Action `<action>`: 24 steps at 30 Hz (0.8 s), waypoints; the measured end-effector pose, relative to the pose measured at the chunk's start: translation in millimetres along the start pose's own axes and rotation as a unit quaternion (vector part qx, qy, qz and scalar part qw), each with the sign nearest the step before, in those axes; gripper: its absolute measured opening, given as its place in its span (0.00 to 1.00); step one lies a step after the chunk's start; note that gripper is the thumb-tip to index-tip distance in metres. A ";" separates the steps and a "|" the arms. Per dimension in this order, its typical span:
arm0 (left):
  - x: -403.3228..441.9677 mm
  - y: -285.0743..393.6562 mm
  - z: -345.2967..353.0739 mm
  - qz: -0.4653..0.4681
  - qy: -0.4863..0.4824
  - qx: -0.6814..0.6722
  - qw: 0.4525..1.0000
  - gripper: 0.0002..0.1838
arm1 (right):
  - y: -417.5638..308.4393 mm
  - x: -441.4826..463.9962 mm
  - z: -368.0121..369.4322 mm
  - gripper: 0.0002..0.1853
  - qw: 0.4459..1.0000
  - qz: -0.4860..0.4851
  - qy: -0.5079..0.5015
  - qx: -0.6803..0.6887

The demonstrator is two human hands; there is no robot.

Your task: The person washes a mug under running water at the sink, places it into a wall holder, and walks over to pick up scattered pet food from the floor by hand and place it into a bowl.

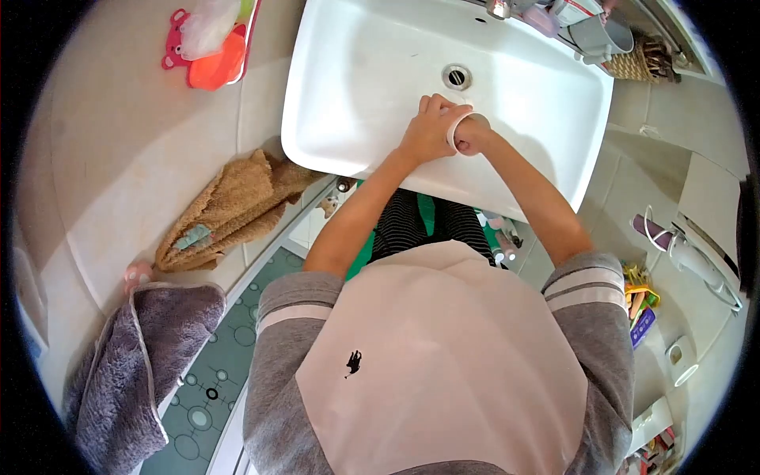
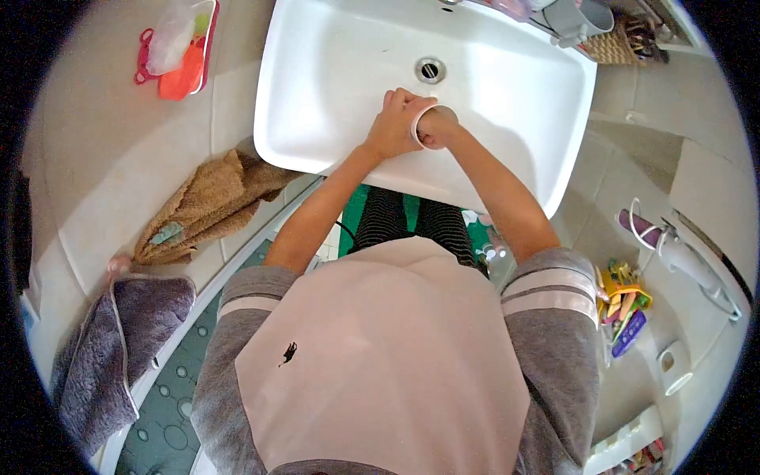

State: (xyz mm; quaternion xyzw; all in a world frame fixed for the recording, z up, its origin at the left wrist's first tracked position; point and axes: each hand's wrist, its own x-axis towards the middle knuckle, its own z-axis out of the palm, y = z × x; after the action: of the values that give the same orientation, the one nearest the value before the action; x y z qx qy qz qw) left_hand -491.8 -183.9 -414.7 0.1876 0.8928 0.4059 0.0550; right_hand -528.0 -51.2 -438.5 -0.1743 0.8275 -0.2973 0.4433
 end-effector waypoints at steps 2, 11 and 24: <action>-0.1 -0.5 -0.1 0.005 -0.011 -0.008 1.000 0.35 | 3.1 1.7 2.9 0.06 0.995 0.036 -0.015 0.092; -0.3 -8.2 4.9 0.029 0.019 -0.009 0.999 0.35 | 4.6 3.3 -1.1 0.09 0.652 0.213 -0.123 0.717; 0.1 -8.8 8.7 0.017 0.011 -0.021 1.000 0.39 | 80.6 54.0 60.3 0.07 0.861 -0.007 0.138 0.489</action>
State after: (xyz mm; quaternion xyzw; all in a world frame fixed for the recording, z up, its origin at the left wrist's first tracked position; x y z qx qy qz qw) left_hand -492.2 -183.0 -427.0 0.1974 0.8810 0.4278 0.0422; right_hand -509.0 -40.0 -550.6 0.1021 0.6276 -0.6875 0.3507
